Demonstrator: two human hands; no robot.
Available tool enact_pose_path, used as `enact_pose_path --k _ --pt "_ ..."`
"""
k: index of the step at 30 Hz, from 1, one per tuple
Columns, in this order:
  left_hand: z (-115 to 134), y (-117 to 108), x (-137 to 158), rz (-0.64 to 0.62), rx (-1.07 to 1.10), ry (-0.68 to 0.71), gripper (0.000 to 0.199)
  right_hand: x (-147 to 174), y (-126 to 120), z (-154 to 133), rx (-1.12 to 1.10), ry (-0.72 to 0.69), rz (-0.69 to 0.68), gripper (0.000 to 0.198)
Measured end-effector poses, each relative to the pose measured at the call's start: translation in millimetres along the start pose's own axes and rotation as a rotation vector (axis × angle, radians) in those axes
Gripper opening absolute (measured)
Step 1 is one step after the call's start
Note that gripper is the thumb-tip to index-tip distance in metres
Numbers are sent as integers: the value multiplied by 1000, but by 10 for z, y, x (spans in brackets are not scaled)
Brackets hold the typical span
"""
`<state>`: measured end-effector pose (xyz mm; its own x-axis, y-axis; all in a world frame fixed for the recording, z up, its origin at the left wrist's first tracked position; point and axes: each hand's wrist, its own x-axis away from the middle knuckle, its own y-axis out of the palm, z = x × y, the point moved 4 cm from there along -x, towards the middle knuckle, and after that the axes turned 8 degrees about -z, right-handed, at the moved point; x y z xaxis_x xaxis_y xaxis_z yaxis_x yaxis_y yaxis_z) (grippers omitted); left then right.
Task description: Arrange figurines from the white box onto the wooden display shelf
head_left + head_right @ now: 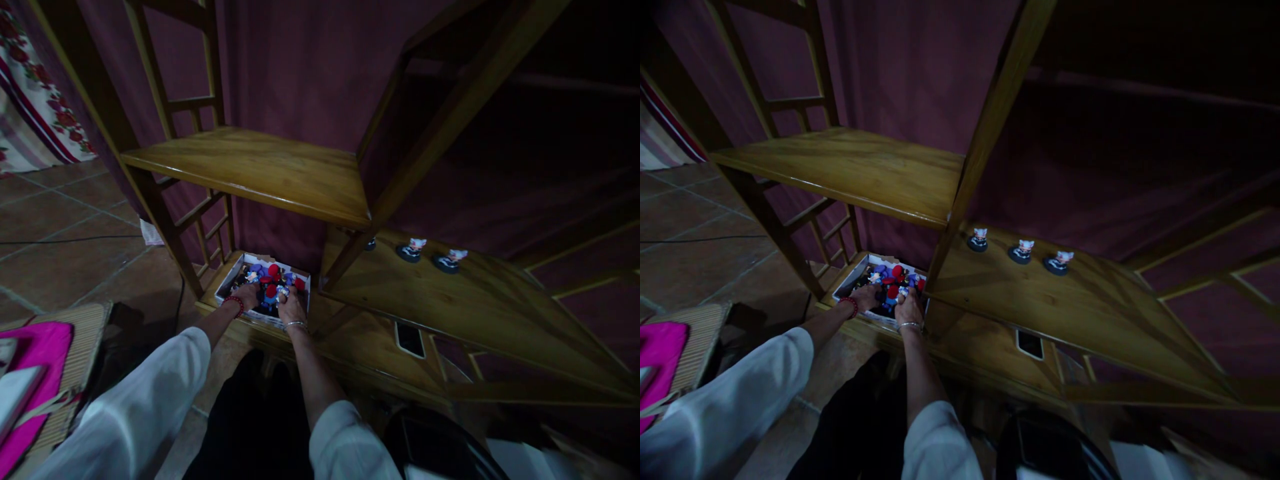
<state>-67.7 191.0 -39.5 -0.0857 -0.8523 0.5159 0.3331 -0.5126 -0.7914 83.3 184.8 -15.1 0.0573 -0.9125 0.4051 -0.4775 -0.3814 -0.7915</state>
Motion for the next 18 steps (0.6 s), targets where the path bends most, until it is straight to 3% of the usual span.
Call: enact_pose_path --k 18 --pt "9 -14 -40 61 39 62 41 -1 -1 -3 -19 30 14 32"
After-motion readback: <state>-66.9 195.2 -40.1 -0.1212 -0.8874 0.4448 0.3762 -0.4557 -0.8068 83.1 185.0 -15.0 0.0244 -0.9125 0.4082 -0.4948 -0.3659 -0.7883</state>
